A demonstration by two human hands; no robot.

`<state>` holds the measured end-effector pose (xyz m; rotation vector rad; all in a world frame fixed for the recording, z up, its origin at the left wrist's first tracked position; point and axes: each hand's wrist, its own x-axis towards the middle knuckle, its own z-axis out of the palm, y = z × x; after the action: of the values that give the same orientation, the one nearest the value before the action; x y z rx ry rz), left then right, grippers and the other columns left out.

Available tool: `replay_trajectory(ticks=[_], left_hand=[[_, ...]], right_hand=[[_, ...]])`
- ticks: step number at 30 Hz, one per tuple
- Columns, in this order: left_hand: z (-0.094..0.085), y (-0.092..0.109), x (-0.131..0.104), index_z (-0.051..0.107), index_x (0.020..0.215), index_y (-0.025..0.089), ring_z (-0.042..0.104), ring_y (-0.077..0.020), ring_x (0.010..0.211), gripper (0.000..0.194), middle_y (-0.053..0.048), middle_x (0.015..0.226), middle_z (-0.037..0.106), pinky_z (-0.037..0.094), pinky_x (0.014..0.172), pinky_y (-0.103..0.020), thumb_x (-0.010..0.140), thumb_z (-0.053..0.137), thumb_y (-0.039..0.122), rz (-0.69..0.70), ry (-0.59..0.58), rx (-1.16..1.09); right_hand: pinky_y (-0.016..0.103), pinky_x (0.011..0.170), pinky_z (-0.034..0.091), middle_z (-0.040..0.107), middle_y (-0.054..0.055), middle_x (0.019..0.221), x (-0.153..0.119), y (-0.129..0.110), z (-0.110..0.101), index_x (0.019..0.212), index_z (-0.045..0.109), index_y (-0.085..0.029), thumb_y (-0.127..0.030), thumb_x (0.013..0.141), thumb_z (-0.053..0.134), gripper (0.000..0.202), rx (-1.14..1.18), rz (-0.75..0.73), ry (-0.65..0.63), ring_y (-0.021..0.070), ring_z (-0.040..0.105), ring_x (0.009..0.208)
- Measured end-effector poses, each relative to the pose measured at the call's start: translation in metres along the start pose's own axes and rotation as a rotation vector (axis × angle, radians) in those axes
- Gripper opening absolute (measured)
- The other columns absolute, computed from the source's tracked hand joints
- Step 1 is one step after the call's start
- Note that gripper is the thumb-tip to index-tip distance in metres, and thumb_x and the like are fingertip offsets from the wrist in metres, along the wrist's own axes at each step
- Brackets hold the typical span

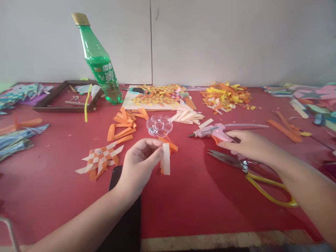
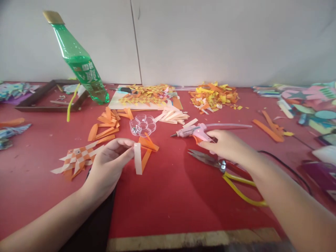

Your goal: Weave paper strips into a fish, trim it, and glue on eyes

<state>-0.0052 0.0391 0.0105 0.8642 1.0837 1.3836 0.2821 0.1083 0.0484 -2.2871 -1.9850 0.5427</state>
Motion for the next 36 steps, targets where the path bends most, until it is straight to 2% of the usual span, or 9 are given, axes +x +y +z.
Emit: replay_trajectory(ticks=[5,7,9,12,16,21,29,33,36], left_hand=[[0.001,-0.001,0.000,0.064,0.081,0.019,0.059,-0.0041,0.055,0.007,0.006,0.069,0.064,0.050,0.056,-0.014,0.081,0.071,0.017,-0.004,-0.026,-0.025],[0.001,-0.001,0.000,0.064,0.082,0.019,0.061,-0.0041,0.060,0.009,0.005,0.074,0.065,0.051,0.059,-0.013,0.080,0.072,0.016,0.005,-0.012,-0.035],[0.000,-0.001,0.001,0.063,0.082,0.019,0.063,-0.0046,0.066,0.011,0.005,0.077,0.065,0.051,0.062,-0.013,0.079,0.073,0.015,0.013,-0.001,-0.038],[0.000,0.001,0.001,0.061,0.081,0.018,0.062,-0.0052,0.064,0.012,0.004,0.075,0.064,0.051,0.060,-0.014,0.079,0.073,0.017,0.006,-0.018,-0.036],[0.000,0.003,-0.001,0.059,0.081,0.019,0.060,-0.0045,0.057,0.011,0.005,0.074,0.063,0.051,0.056,-0.015,0.082,0.070,0.017,-0.014,-0.059,-0.052],[0.001,0.003,-0.005,0.057,0.081,0.019,0.059,-0.0043,0.054,0.012,0.006,0.073,0.063,0.051,0.054,-0.016,0.083,0.069,0.016,-0.042,-0.103,-0.074],[0.003,0.004,-0.007,0.063,0.082,0.019,0.061,-0.0054,0.062,0.006,0.004,0.073,0.064,0.052,0.058,-0.014,0.083,0.069,0.017,-0.112,-0.131,-0.016],[0.004,0.004,-0.007,0.064,0.082,0.019,0.061,-0.0053,0.063,0.006,0.004,0.074,0.065,0.053,0.059,-0.014,0.083,0.069,0.018,-0.140,-0.143,-0.002],[0.004,0.004,-0.007,0.063,0.081,0.019,0.061,-0.0059,0.059,0.008,0.003,0.072,0.065,0.053,0.058,-0.016,0.082,0.071,0.020,-0.185,-0.183,0.006]], right_hand=[[0.042,0.081,0.045,0.064,0.020,0.119,-0.019,-0.018,0.000,0.115,0.063,-0.013,-0.036,0.086,0.058,0.037,-0.188,-0.146,0.173,0.0355,0.062,0.105],[0.039,0.080,0.046,0.067,0.013,0.112,-0.030,-0.036,0.009,0.118,0.061,-0.018,-0.027,0.090,0.054,0.031,-0.193,-0.460,0.328,0.0297,0.064,0.100],[0.034,0.082,0.048,0.069,0.007,0.108,-0.038,-0.056,0.025,0.112,0.063,-0.023,-0.024,0.094,0.048,0.023,-0.098,-0.776,0.282,0.0232,0.065,0.098],[0.035,0.073,0.049,0.070,0.009,0.092,-0.040,-0.081,0.050,0.097,0.064,-0.017,-0.022,0.090,0.058,0.011,-0.065,-0.892,0.194,0.0245,0.065,0.087],[0.030,0.064,0.047,0.068,0.005,0.079,-0.033,-0.093,0.063,0.090,0.062,-0.016,-0.011,0.089,0.053,0.010,0.010,-0.870,0.172,0.0191,0.064,0.073],[0.024,0.065,0.049,0.071,0.001,0.084,-0.036,-0.085,0.044,0.090,0.069,-0.021,-0.012,0.087,0.054,0.018,0.249,-0.761,0.206,0.0138,0.065,0.075],[0.020,0.072,0.056,0.072,0.000,0.095,-0.051,-0.059,0.040,0.100,0.075,-0.028,-0.022,0.085,0.061,0.022,0.628,-0.602,-0.035,0.0129,0.069,0.086],[0.019,0.066,0.056,0.070,0.000,0.085,-0.050,-0.055,0.049,0.091,0.076,-0.030,-0.033,0.082,0.070,0.011,0.708,-0.581,0.002,0.0110,0.067,0.074],[0.021,0.074,0.056,0.068,0.002,0.099,-0.050,-0.054,0.053,0.087,0.075,-0.030,-0.033,0.084,0.068,0.008,0.735,-0.638,0.065,0.0136,0.067,0.091]])
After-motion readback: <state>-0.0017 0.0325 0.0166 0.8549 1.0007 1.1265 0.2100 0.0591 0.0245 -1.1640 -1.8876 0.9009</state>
